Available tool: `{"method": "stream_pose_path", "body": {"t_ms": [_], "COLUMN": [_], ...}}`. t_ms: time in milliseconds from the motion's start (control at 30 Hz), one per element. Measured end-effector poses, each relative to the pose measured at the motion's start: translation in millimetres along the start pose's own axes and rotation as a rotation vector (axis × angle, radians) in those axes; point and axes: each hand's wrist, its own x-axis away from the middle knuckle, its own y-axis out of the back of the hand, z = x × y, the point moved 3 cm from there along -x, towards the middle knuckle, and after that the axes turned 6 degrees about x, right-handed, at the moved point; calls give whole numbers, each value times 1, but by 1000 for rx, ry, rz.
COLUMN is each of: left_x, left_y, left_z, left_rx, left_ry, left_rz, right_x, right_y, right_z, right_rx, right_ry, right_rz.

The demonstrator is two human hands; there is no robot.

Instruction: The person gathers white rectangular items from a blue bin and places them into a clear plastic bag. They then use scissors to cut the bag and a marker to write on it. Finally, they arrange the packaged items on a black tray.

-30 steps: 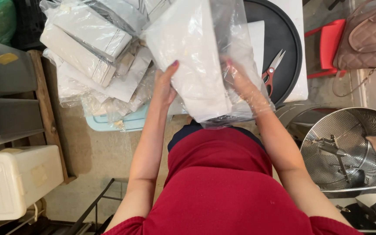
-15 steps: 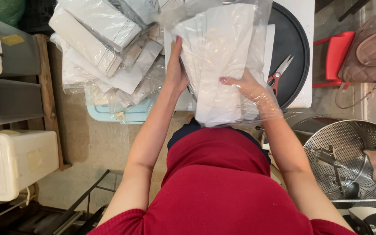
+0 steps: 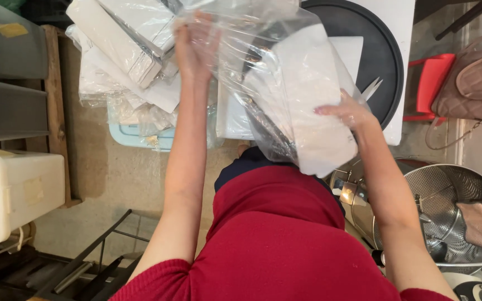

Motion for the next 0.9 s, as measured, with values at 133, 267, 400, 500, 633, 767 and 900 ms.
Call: {"method": "stream_pose_path", "body": {"t_ms": [133,267,400,500,633,767,900], "left_x": [-1,32,5,-8,-8,-36,-87], "left_y": [11,11,75,99,82,71,80], "left_z": [-73,-132,-186,-242,-281,-240,-159], "left_rx": [82,-254,-183,-394,-576,-909,-907], "left_ry": [-73,-107,-211,-354,-411,-202,-12], "left_rz": [-102,-458,-406,-498,-411,-304,57], "right_x": [8,45,59,76,90,68,59], "right_y": [1,0,6,11,12,9,8], "right_z": [-18,-5,-11,-4,3,-9,0], "right_rx": [-96,-101,-106,-121,-181,-335,-439], "right_ry": [99,-7,-84,-146,-137,65,196], "right_rz": [261,247,162,61,-186,-341,-507]}}
